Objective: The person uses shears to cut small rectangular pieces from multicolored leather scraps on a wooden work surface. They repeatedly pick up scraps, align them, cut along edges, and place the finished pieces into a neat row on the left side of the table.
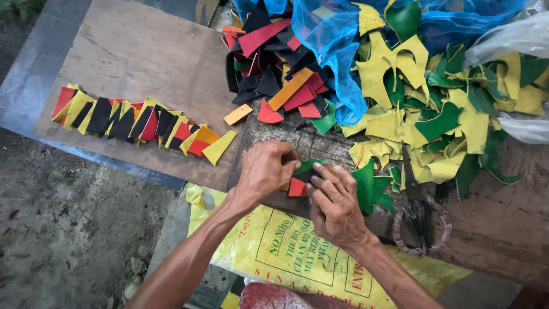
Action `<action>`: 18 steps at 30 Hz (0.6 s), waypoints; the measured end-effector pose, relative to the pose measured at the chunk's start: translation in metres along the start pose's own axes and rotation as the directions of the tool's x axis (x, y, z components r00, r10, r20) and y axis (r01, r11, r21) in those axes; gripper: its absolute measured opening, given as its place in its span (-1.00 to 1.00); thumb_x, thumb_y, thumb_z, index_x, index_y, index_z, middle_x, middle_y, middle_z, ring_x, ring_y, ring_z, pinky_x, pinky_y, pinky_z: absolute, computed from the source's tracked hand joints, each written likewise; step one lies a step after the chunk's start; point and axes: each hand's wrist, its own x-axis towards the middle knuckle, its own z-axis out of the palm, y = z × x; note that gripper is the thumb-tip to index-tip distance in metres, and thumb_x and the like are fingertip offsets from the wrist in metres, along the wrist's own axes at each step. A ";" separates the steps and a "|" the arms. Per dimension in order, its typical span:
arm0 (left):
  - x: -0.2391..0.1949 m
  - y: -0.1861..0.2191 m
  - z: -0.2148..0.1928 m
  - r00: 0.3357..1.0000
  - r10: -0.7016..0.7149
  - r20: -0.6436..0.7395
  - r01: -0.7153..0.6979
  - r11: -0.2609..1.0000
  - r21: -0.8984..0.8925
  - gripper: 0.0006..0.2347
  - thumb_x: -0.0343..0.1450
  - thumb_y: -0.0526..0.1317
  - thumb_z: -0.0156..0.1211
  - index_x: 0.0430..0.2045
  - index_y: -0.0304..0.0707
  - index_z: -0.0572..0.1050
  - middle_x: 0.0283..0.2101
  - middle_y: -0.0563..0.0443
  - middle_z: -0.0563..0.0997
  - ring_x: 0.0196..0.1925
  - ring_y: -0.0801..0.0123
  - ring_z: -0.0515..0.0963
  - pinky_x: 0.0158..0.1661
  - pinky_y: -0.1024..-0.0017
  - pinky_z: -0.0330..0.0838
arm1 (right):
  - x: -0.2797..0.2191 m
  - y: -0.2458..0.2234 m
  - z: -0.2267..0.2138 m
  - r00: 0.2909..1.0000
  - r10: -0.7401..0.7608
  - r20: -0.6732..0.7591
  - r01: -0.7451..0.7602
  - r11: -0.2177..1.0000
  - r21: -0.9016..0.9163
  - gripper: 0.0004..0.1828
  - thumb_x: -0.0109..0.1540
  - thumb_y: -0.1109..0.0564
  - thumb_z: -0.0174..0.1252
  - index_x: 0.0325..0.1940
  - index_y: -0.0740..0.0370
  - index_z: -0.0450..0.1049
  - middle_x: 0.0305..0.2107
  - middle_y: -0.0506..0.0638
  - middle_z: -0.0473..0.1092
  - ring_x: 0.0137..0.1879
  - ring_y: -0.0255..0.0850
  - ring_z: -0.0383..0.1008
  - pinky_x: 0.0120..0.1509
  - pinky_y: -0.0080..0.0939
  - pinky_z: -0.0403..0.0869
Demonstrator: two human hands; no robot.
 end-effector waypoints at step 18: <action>-0.043 -0.012 0.027 0.873 0.261 -0.411 -0.306 0.951 -0.047 -0.82 0.35 -0.37 0.32 -0.20 -0.39 0.60 -0.05 -0.16 0.65 -0.07 0.03 0.64 -0.04 0.22 0.51 | -0.002 0.010 0.005 0.998 -0.041 0.056 0.041 0.999 -0.003 -0.69 0.07 0.32 0.19 -0.09 0.37 0.55 -0.04 0.17 0.47 0.30 0.04 0.44 0.38 0.19 0.24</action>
